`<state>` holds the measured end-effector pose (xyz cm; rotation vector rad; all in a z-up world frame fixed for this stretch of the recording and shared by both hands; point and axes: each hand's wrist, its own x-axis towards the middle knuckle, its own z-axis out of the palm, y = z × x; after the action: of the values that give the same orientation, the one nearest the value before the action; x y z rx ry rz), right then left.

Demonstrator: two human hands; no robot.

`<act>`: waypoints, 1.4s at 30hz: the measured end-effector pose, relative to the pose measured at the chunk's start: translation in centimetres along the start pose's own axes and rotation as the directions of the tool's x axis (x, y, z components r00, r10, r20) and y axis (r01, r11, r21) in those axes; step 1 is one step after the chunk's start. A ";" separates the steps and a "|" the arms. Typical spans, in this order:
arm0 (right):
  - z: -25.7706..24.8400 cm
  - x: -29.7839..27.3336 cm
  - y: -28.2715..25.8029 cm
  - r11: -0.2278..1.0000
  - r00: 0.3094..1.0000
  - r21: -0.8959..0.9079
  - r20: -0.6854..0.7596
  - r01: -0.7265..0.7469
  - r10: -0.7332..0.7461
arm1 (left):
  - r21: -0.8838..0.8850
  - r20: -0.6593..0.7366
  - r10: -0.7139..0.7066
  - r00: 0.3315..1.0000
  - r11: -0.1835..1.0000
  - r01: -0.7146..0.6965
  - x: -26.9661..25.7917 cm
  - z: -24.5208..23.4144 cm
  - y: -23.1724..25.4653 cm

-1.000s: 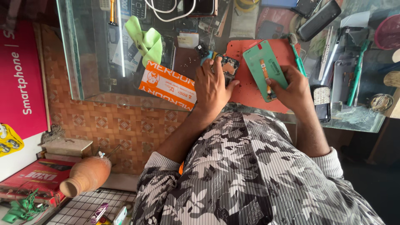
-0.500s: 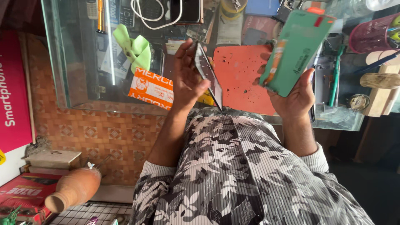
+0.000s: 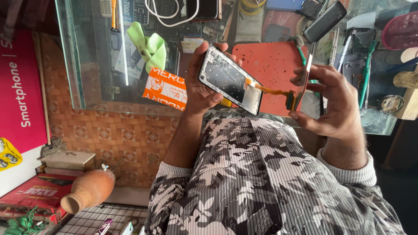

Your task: The person repairs a phone by removing a screen, handling the internal chassis, and applying a new screen panel.

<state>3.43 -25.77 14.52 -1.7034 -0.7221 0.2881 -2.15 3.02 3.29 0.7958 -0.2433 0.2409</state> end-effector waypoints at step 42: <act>-1.9 0.7 -1.8 0.989 1.000 -0.149 -0.026 -0.018 0.014 | 0.134 0.165 -0.089 0.982 0.989 0.067 0.2 0.9 0.9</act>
<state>4.46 -26.62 16.85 -1.8522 -0.7268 0.2281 -2.36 3.00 4.53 0.9531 -0.3602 0.1143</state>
